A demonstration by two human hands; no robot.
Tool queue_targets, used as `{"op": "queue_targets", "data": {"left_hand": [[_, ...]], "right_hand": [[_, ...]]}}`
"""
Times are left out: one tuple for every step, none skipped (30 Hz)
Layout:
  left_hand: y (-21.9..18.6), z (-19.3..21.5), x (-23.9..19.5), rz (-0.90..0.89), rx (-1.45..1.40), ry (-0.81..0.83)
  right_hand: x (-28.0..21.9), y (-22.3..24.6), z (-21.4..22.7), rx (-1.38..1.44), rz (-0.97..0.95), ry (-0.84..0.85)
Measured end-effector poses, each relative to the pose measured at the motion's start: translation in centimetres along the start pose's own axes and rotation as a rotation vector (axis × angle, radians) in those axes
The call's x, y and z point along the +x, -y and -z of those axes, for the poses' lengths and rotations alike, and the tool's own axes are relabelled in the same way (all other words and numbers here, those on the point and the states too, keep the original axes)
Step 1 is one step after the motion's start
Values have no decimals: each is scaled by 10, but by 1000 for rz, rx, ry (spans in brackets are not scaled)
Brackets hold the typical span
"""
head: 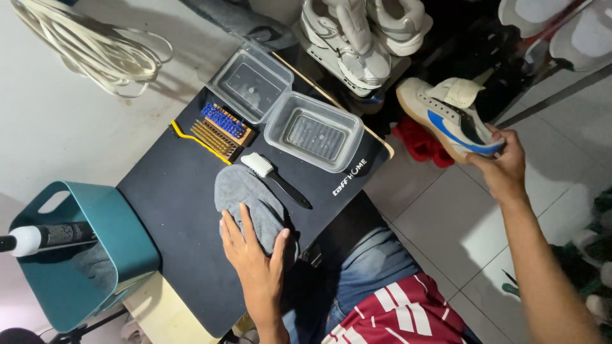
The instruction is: The person removes a blue insole from a white sneaker and cleans it with a brush and cleaning solution. They then place the insole back into the shoe and wipe the shoe's exterior with a grey cloth.
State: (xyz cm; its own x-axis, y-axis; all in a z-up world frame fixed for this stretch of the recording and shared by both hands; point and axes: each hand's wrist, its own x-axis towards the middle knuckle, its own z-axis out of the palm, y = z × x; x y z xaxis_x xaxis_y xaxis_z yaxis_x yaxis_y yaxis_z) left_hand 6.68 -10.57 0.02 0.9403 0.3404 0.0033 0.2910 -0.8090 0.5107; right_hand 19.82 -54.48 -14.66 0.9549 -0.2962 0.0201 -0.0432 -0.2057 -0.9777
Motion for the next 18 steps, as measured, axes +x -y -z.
{"op": "queue_targets", "data": {"left_hand": [[2,-2,-1,8,2,-2],[4,-5,-1,4,-2,-20],[6,-7,-1,-1,-6,-38],[8,-10,-1,2,-7,-46],[11,-13,0,-20,20,-86],[14,-15,-2,-37,51,-120],[13,-15,-2,-29,52,-122],[12,-14,-2,-34,49,-131],[11,-14,-2,-39,46,-139],[13,-16,-2,-33,46,-139],[15,-17,-2,-41,62,-155],[16,-20,-1,-49,78,-175],[16,-21,1,-44,77,-179],[16,-20,1,-63,71,-196],[16,-20,0,-82,64,-212],[15,-19,0,-68,64,-212],[14,-18,0,-71,64,-208],[13,-16,0,-70,66,-210]], "right_hand": [[11,-10,-7,1,-2,9],[23,-21,-15,-19,16,6],[34,-31,-23,-38,34,4],[43,-29,-31,-36,40,8],[51,-27,-39,-144,30,-2],[57,-26,-47,-254,13,-8],[65,-31,-55,-254,14,0],[73,-35,-62,-199,69,3],[82,-40,-69,-143,124,6],[90,-42,-75,-145,124,11],[97,-43,-81,-166,134,21],[107,-44,-87,-185,147,32],[114,-37,-94,-185,151,37],[117,-29,-100,-215,144,63],[121,-22,-107,-245,138,88],[128,-24,-111,-249,138,101],[134,-27,-116,-245,172,129],[142,-28,-125,-237,211,162]]}}
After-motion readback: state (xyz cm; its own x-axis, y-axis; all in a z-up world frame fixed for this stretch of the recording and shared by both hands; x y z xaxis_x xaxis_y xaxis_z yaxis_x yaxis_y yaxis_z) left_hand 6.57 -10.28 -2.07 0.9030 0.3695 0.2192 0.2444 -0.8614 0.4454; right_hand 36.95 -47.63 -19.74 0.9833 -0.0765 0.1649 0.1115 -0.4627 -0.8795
